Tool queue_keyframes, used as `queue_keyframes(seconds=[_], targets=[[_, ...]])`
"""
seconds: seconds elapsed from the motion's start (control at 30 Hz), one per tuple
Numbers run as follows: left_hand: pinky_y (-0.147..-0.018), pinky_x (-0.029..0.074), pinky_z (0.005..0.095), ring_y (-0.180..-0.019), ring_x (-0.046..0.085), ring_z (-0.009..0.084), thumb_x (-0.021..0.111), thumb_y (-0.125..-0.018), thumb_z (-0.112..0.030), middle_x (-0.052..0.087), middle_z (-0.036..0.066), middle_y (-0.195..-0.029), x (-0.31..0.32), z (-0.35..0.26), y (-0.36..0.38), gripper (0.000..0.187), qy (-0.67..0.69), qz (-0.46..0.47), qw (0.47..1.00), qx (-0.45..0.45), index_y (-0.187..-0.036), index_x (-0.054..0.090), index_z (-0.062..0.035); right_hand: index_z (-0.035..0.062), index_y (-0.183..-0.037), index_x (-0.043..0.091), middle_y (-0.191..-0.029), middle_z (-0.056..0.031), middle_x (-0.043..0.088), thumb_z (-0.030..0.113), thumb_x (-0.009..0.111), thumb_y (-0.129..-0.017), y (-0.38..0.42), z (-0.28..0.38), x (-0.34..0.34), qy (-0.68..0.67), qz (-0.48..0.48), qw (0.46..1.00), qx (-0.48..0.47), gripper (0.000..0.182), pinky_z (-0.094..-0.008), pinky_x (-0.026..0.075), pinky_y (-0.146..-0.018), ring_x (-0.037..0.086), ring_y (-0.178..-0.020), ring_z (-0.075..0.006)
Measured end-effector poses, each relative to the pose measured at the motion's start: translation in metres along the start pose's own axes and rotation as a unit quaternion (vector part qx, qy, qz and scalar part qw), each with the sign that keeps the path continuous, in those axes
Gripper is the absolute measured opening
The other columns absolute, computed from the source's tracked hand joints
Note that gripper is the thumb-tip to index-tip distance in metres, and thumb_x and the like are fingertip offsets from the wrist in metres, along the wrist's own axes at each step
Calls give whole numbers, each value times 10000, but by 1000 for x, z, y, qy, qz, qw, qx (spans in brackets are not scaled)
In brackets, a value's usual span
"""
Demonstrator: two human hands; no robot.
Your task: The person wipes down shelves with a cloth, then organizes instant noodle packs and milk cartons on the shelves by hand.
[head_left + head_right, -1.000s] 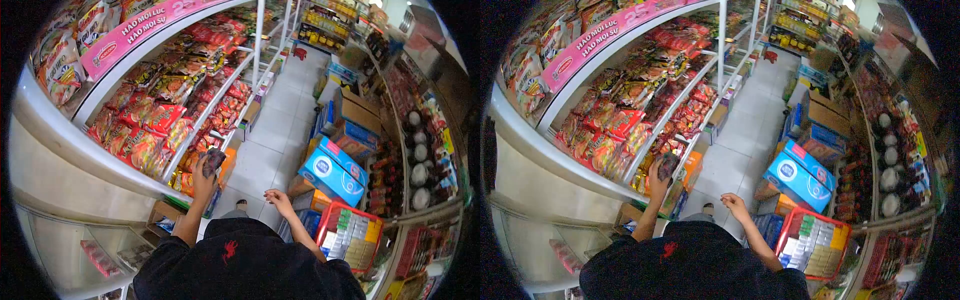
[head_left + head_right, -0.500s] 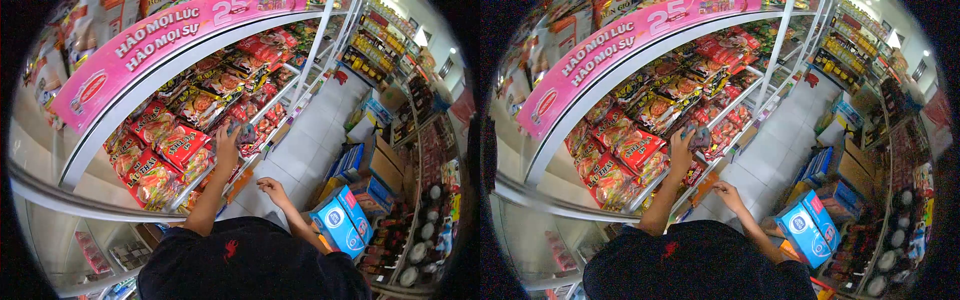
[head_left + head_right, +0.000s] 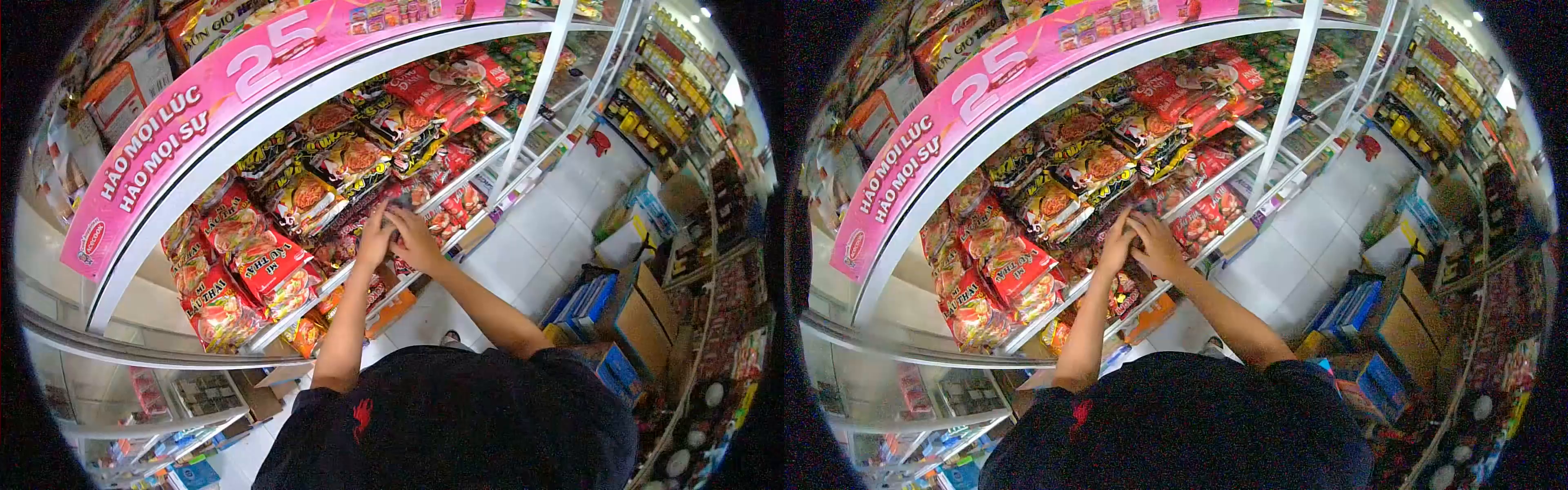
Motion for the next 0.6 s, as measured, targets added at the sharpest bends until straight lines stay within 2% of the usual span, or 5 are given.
queue_keyframes(seconds=[0.03,0.23,0.3,0.5,0.6], targets=[[-957,317,350,-1136,433,312,496,-777,-172,445,211,-1234,-7,6,5,513,35,-3,997,-75,-1250,391,-1,126,-1193,431,-1213,-123,412,229,637,-686,-8,0,15,-1,53,999,-5,557,-435,306,-953,389,-1116,-328],[-1008,237,399,-1205,342,317,439,-851,-260,402,179,-1278,-49,13,52,476,-231,-132,963,-48,-1240,389,10,112,-1032,557,-1000,-94,479,278,706,-586,-27,-9,26,31,4,998,-47,499,-396,382,-810,459,-958,-288],[-1026,203,430,-1218,330,302,438,-857,-319,372,149,-1314,-39,13,66,501,-517,-98,850,-24,-1247,393,-10,116,-979,573,-984,-92,483,271,714,-566,-35,-22,23,13,14,999,-41,463,-402,391,-787,464,-951,-283],[-1036,167,459,-1256,289,268,407,-867,-383,344,101,-1348,-37,14,74,527,-503,-93,858,-41,-1280,371,-57,115,-912,566,-843,-107,508,214,697,-567,-51,-130,-66,69,-118,990,24,381,-403,422,-715,503,-824,-300],[-1037,152,464,-1271,267,263,387,-869,-408,331,92,-1359,-35,21,71,548,-527,-86,844,-53,-1291,356,-60,106,-895,571,-856,-119,501,221,689,-554,-53,-142,-63,96,-89,990,52,378,-407,409,-735,488,-858,-303]])
Point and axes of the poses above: each hand's wrist, its own y-axis away from the middle knuckle, its own x-axis out of the palm, z = x × y, the point moved 9 cm from there along -y, towards the middle knuckle
